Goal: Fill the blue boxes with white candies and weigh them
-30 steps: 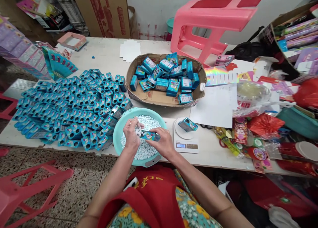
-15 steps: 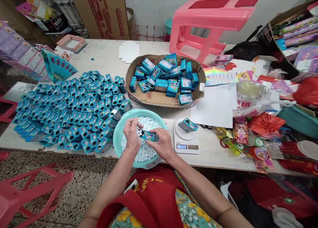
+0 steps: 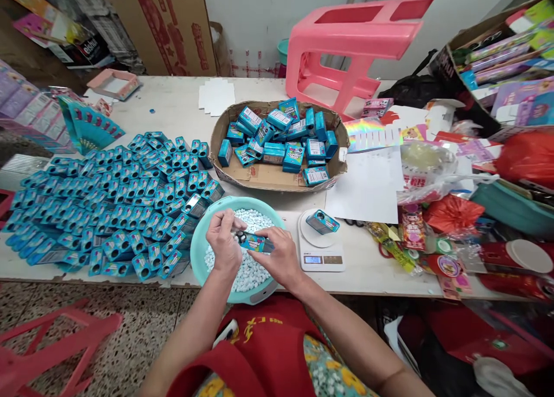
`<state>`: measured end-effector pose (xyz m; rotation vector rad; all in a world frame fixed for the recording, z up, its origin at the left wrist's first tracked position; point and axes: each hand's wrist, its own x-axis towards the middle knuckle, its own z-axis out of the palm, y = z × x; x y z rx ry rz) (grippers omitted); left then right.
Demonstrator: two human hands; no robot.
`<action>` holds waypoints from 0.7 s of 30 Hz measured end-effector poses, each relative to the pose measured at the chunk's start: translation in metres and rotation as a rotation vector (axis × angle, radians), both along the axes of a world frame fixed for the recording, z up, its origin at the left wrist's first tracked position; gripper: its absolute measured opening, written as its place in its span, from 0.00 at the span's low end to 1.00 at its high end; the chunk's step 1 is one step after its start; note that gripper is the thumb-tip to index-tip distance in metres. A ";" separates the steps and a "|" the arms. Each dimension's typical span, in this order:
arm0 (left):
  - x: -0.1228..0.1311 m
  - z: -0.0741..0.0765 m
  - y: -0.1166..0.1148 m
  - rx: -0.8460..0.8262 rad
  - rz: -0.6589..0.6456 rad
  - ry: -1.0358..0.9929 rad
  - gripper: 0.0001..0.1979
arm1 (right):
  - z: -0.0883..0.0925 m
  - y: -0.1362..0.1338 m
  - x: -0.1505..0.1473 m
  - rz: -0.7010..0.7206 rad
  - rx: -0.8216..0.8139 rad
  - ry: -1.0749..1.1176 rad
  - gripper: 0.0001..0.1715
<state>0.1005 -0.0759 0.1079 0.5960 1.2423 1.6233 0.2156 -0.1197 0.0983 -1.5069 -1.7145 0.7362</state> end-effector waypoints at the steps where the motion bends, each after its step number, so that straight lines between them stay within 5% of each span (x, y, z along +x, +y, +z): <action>1: 0.001 -0.001 0.002 -0.024 0.002 -0.009 0.12 | -0.001 0.001 0.001 -0.009 -0.010 -0.002 0.15; 9: 0.008 -0.005 0.002 -0.051 -0.094 -0.039 0.10 | -0.022 0.007 0.005 -0.037 -0.053 0.062 0.17; 14: -0.010 -0.009 0.014 -0.081 -0.092 -0.069 0.10 | -0.011 0.003 0.025 -0.053 -0.103 0.248 0.17; 17: -0.024 -0.043 0.018 -0.132 -0.098 0.257 0.10 | -0.004 0.001 0.050 -0.155 -0.083 0.311 0.19; 21: -0.019 -0.106 0.000 -0.186 -0.470 0.940 0.10 | -0.019 0.014 0.078 -0.320 -0.019 0.250 0.19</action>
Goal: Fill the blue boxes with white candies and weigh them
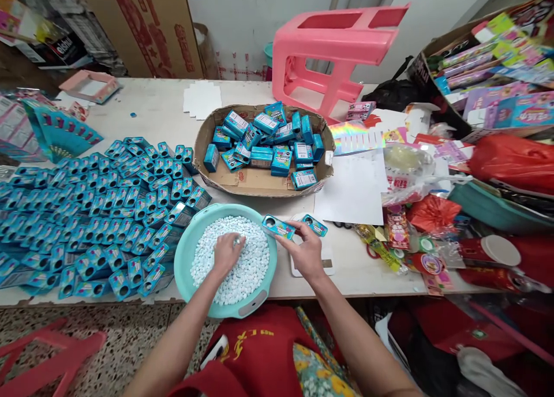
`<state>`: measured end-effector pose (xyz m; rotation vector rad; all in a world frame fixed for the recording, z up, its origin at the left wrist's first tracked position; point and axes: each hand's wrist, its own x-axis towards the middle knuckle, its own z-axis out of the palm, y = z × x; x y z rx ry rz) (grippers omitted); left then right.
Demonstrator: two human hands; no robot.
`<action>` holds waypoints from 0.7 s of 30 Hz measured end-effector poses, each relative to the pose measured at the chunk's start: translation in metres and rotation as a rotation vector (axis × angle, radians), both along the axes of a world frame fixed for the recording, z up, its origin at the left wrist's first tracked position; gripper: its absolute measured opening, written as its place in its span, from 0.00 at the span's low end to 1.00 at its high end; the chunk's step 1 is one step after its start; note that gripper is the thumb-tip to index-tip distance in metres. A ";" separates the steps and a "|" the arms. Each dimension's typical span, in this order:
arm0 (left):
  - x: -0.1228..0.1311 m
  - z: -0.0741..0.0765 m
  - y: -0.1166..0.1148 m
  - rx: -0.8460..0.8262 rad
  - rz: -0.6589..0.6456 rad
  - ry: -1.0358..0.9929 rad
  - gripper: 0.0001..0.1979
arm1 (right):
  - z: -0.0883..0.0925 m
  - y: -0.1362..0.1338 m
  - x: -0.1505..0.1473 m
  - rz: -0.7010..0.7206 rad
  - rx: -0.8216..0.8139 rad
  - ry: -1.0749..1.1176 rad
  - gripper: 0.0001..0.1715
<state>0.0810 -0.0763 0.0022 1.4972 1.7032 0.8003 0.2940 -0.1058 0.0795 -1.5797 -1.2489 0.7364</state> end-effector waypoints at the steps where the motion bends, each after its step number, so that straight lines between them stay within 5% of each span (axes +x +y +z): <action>1: 0.004 -0.012 -0.008 0.003 -0.088 0.119 0.10 | -0.007 0.006 0.005 -0.030 0.010 -0.029 0.19; 4: 0.015 -0.033 -0.029 0.038 -0.235 0.275 0.10 | -0.031 0.023 0.012 -0.126 0.035 -0.123 0.19; 6: 0.015 -0.036 -0.035 0.021 -0.212 0.206 0.09 | -0.048 0.033 0.011 -0.179 0.031 -0.194 0.19; 12: 0.000 -0.010 -0.018 -0.355 0.295 -0.590 0.12 | -0.091 0.052 -0.001 -0.116 -0.100 -0.285 0.15; 16: -0.017 0.026 -0.006 -0.461 0.340 -1.123 0.09 | -0.071 0.033 0.013 -0.090 -0.037 -0.315 0.20; 18: -0.024 0.035 -0.001 -0.447 0.350 -1.202 0.10 | -0.048 0.017 0.033 -0.125 0.053 -0.364 0.22; 21: -0.027 0.030 0.007 -0.510 0.390 -1.137 0.13 | -0.029 0.002 0.069 -0.223 0.082 -0.458 0.27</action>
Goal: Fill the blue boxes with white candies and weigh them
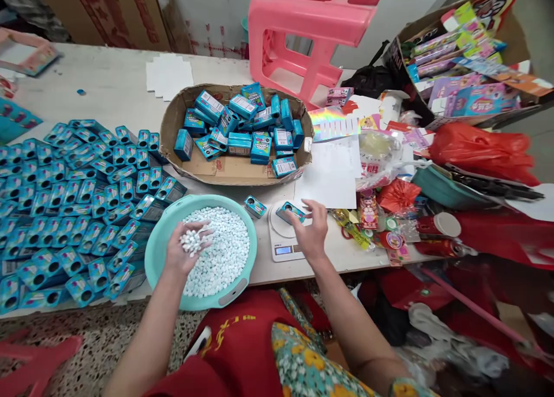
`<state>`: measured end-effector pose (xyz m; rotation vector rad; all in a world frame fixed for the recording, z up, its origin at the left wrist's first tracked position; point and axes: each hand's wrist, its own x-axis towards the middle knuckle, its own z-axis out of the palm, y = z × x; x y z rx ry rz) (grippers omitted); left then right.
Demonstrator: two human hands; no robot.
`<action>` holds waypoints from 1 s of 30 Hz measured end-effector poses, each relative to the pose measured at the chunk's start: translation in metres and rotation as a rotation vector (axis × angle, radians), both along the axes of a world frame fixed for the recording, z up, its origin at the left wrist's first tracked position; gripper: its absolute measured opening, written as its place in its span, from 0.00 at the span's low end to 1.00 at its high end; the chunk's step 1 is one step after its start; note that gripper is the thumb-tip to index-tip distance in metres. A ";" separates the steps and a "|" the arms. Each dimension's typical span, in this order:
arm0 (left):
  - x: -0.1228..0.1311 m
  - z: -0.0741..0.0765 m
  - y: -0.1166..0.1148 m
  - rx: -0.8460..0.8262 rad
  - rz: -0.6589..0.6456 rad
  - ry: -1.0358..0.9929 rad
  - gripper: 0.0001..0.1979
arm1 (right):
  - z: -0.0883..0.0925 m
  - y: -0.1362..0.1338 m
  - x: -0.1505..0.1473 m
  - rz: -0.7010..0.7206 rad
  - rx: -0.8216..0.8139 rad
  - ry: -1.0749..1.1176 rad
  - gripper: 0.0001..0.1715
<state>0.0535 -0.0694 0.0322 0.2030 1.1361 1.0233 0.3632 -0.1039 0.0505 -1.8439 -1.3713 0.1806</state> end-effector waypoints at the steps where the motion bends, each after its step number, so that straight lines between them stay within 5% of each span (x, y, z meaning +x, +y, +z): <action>1: 0.001 -0.006 0.002 -0.044 -0.020 0.025 0.13 | -0.001 -0.001 0.012 -0.013 -0.038 -0.032 0.32; 5: 0.012 -0.029 0.006 -0.059 -0.030 0.019 0.09 | -0.026 0.003 0.043 0.103 -0.331 0.046 0.32; 8: 0.019 -0.032 0.004 -0.106 -0.017 -0.020 0.11 | -0.021 -0.001 0.039 0.093 -0.293 0.155 0.22; 11: 0.024 -0.015 0.000 -0.167 -0.007 -0.109 0.13 | 0.011 -0.011 0.013 0.064 -0.098 0.157 0.21; 14: 0.034 0.022 -0.004 -0.051 0.060 -0.192 0.14 | 0.035 -0.017 -0.026 0.292 -0.066 0.222 0.20; 19: 0.057 0.074 -0.007 0.302 0.223 -0.051 0.16 | 0.024 -0.016 -0.091 0.600 -0.131 0.200 0.21; 23: 0.064 0.074 -0.008 0.451 0.283 0.132 0.16 | 0.013 -0.016 -0.115 0.626 -0.135 0.180 0.20; 30: 0.057 0.067 -0.004 0.350 0.309 0.065 0.19 | 0.013 -0.017 -0.115 0.608 -0.128 0.243 0.22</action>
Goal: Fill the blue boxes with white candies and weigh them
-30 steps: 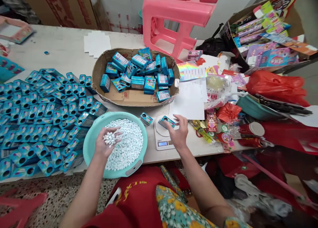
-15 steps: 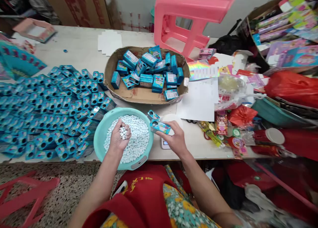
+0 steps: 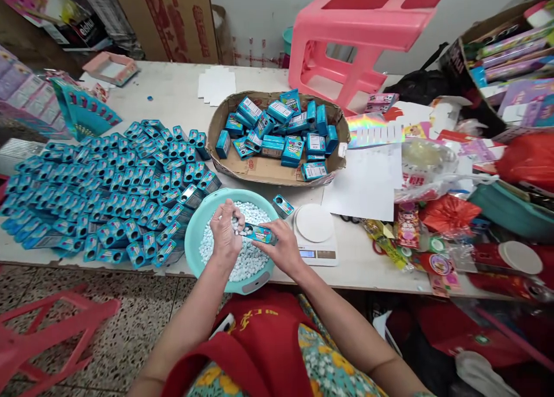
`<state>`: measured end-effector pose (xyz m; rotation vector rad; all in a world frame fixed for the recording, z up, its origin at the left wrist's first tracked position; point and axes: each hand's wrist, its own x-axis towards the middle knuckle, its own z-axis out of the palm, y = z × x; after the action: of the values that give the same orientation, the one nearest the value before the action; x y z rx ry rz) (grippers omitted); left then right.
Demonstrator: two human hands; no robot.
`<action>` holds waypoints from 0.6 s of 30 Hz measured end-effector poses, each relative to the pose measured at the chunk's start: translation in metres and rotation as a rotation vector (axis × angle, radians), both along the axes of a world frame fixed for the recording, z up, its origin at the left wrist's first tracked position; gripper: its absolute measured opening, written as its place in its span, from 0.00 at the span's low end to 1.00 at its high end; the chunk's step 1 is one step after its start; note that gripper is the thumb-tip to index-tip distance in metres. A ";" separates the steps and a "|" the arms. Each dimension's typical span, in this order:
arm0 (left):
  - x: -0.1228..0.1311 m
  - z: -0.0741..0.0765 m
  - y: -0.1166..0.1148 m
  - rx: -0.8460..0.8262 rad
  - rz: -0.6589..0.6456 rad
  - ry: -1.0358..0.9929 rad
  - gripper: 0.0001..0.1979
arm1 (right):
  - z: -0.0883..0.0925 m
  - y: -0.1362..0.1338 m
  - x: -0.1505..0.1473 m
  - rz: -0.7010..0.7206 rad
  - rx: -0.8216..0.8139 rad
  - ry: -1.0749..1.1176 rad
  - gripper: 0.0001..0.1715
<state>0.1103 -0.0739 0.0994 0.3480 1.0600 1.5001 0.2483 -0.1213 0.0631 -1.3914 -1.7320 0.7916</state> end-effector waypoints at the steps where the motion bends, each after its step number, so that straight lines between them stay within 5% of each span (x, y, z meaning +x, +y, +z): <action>1: -0.001 0.000 0.001 -0.025 -0.014 -0.035 0.20 | -0.001 -0.001 0.001 -0.007 -0.016 0.015 0.22; 4: -0.009 -0.007 0.004 -0.099 -0.063 -0.098 0.20 | 0.000 -0.005 0.010 -0.036 -0.072 0.089 0.22; 6: -0.018 -0.022 0.004 -0.130 -0.089 0.056 0.20 | 0.004 -0.010 0.022 -0.054 -0.098 0.155 0.22; 9: -0.033 -0.060 0.000 -0.144 -0.278 0.710 0.17 | 0.006 -0.021 0.051 -0.128 -0.118 0.230 0.21; 12: -0.039 -0.102 -0.013 -0.049 -0.540 1.388 0.18 | -0.005 -0.026 0.085 -0.349 -0.090 0.219 0.20; 15: -0.030 -0.128 -0.031 0.075 -0.684 1.742 0.21 | -0.033 -0.018 0.115 -0.578 -0.034 0.132 0.21; 18: -0.018 -0.136 -0.043 0.187 -0.813 1.874 0.20 | -0.064 -0.004 0.136 -0.693 -0.030 0.058 0.22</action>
<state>0.0927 -0.1173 -0.0368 2.2382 1.7137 0.1481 0.3843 -0.1257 -0.0004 -1.8089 -1.0699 0.4580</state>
